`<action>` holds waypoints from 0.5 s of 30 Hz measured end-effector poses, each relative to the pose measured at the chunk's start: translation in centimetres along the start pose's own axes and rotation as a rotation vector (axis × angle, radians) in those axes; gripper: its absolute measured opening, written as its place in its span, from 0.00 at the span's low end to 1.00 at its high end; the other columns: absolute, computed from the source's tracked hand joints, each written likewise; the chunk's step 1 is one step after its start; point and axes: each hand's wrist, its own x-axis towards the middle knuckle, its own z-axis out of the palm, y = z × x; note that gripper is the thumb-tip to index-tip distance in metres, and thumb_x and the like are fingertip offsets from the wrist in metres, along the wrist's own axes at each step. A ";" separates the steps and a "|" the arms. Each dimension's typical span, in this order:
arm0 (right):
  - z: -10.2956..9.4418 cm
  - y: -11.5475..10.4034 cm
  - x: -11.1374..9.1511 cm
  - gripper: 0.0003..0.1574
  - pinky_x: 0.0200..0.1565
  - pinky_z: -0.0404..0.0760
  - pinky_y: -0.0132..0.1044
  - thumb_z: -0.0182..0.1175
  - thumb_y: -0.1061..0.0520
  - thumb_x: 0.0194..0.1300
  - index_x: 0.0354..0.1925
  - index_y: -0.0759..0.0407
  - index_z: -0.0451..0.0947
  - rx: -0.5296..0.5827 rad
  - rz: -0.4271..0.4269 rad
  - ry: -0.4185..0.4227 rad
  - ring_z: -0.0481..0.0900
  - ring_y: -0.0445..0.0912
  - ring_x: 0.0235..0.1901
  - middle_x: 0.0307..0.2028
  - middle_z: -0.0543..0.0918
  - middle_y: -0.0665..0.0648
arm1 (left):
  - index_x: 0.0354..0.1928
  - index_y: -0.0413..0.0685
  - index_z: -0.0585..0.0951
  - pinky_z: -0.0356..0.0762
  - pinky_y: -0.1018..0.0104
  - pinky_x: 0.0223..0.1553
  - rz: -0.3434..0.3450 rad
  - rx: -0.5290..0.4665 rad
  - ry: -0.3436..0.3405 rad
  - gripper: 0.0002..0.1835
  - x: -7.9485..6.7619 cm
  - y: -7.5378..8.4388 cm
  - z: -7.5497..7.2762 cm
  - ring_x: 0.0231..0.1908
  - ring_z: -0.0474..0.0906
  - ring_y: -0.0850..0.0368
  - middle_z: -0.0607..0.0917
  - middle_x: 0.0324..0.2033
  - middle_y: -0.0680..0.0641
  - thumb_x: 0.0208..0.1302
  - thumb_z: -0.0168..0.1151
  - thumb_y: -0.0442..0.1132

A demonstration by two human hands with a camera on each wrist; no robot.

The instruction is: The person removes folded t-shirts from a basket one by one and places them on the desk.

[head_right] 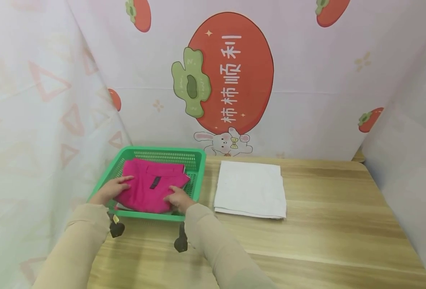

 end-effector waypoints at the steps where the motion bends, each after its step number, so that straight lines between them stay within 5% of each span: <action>1: 0.0 0.0 0.0 0.34 0.39 0.74 0.45 0.51 0.69 0.57 0.62 0.60 0.56 -0.015 -0.017 0.012 0.71 0.55 0.46 0.53 0.65 0.66 | 0.58 0.38 0.65 0.63 0.51 0.45 0.007 0.008 0.014 0.23 0.0 0.0 0.1 0.53 0.57 0.36 0.59 0.55 0.26 0.60 0.47 0.36; 5: -0.1 0.1 -0.2 0.32 0.31 0.75 0.37 0.50 0.70 0.57 0.60 0.60 0.60 -0.077 -0.079 0.053 0.75 0.47 0.31 0.51 0.68 0.63 | 0.55 0.36 0.68 0.65 0.53 0.42 0.060 0.070 0.089 0.21 -0.1 0.2 0.3 0.49 0.62 0.36 0.64 0.51 0.24 0.59 0.49 0.34; 9: 0.0 0.1 -0.5 0.33 0.24 0.67 0.33 0.49 0.73 0.56 0.60 0.58 0.61 -0.130 -0.128 0.073 0.64 0.43 0.20 0.52 0.66 0.62 | 0.55 0.36 0.68 0.66 0.55 0.40 0.076 0.070 0.135 0.21 -0.3 0.4 0.3 0.47 0.64 0.38 0.65 0.50 0.25 0.58 0.50 0.32; 15: -0.1 -0.9 -1.4 0.32 0.24 0.66 0.31 0.49 0.72 0.56 0.60 0.57 0.62 -0.209 -0.190 0.084 0.67 0.43 0.27 0.56 0.64 0.61 | 0.58 0.40 0.66 0.66 0.53 0.42 0.056 0.018 0.153 0.22 -0.6 0.4 -0.1 0.51 0.60 0.37 0.62 0.53 0.26 0.60 0.49 0.34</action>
